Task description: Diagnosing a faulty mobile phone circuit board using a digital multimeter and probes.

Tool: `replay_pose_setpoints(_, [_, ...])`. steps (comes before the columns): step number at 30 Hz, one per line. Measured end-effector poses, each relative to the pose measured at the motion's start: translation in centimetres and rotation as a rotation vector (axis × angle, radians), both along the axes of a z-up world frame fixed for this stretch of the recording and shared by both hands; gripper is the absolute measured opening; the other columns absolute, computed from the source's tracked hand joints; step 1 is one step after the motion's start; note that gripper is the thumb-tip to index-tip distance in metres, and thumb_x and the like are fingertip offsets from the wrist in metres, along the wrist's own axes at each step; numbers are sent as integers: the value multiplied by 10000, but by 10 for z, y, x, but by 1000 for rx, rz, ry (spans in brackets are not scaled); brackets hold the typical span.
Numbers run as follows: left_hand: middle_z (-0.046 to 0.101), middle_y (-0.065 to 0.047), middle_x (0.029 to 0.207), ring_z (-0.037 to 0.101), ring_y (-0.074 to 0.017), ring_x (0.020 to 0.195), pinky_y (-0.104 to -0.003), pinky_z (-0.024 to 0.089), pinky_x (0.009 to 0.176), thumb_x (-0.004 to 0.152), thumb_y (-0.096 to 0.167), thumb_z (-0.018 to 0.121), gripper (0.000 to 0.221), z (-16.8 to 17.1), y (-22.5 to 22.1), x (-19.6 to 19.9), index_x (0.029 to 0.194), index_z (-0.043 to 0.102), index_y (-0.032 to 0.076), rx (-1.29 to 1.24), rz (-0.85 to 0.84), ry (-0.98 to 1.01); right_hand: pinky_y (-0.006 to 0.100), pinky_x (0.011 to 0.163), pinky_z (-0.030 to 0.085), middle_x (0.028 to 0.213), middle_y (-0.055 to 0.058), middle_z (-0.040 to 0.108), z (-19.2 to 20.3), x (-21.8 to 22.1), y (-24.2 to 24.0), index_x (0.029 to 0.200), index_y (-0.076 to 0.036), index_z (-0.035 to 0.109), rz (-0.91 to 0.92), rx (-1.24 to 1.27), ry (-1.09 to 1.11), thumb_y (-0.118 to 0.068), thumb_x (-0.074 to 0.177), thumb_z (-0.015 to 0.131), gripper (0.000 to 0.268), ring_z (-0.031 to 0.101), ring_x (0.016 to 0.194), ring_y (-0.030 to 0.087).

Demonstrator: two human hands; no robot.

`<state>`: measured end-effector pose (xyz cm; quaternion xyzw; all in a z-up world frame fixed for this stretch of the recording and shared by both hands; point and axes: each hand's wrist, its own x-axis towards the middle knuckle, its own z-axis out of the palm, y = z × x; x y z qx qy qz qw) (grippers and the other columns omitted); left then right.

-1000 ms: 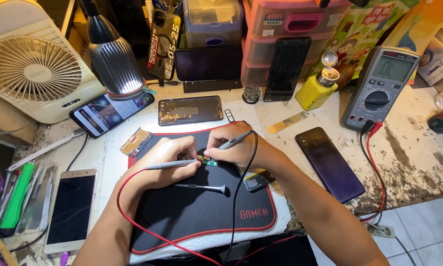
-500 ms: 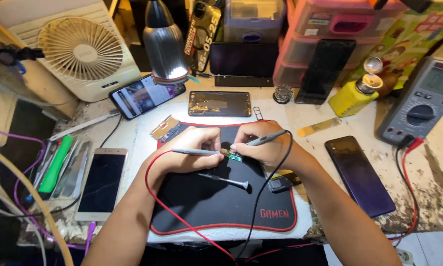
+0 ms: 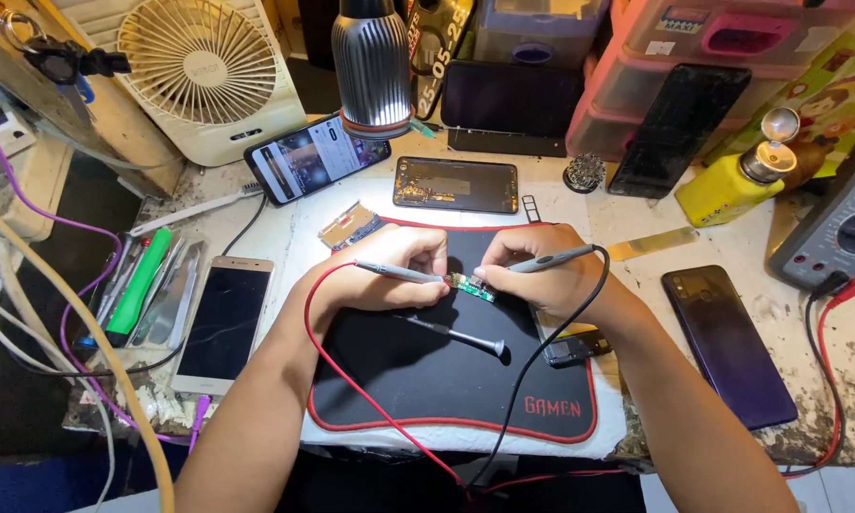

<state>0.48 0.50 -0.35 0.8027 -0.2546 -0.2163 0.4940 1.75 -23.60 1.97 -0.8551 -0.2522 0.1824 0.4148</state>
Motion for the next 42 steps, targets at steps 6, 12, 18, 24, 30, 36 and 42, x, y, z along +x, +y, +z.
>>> replay_pose_setpoints(6, [699, -58, 611, 680, -185, 613, -327, 553, 658, 810, 148, 704, 96, -4, 5, 4, 813, 636, 81, 2, 27, 10, 382, 727, 606, 744, 145, 748, 1, 0, 0, 874, -57, 769, 9, 5, 10, -139, 910, 693, 117, 732, 725, 290])
replay_pose_setpoints(12, [723, -62, 629, 705, -187, 635, -317, 552, 687, 825, 142, 705, 88, 0, 3, 1, 824, 645, 78, -15, 15, -8, 374, 734, 602, 735, 144, 736, -4, 1, -1, 882, -59, 766, 27, 12, 24, -145, 913, 685, 122, 719, 710, 285])
replay_pose_setpoints(18, [731, -55, 633, 711, -187, 644, -316, 555, 691, 832, 155, 711, 83, -4, 1, 2, 828, 657, 92, -8, 6, -26, 370, 717, 596, 713, 142, 727, -2, 1, -2, 864, -56, 762, 33, 24, 1, -142, 913, 684, 127, 713, 686, 281])
replay_pose_setpoints(24, [762, -80, 629, 749, -218, 644, -348, 583, 672, 832, 228, 717, 155, 1, -1, -1, 826, 648, 90, 87, 29, 20, 374, 658, 544, 643, 97, 665, -12, 0, -4, 783, -97, 725, 39, 95, -98, -156, 837, 723, 80, 677, 670, 253])
replay_pose_setpoints(30, [783, -100, 626, 779, -229, 655, -356, 601, 691, 825, 173, 750, 124, 2, -6, -1, 821, 679, 71, 156, 76, 105, 304, 673, 537, 662, 61, 706, -5, -3, -6, 777, -123, 728, 14, 133, -57, -172, 877, 699, 115, 674, 659, 199])
replay_pose_setpoints(36, [758, -76, 629, 745, -206, 645, -341, 578, 702, 847, 186, 733, 139, 1, -5, -1, 817, 650, 79, 97, 56, 80, 331, 646, 520, 623, 80, 686, -7, -1, -4, 751, -115, 731, 11, 104, -102, -160, 829, 727, 90, 672, 639, 242])
replay_pose_setpoints(42, [751, -60, 666, 732, -206, 681, -345, 573, 742, 861, 182, 705, 98, -5, -1, -1, 842, 654, 100, 60, 11, 33, 349, 684, 549, 655, 114, 719, 3, 0, -1, 785, -70, 753, 2, 11, -7, -139, 866, 695, 121, 666, 645, 252])
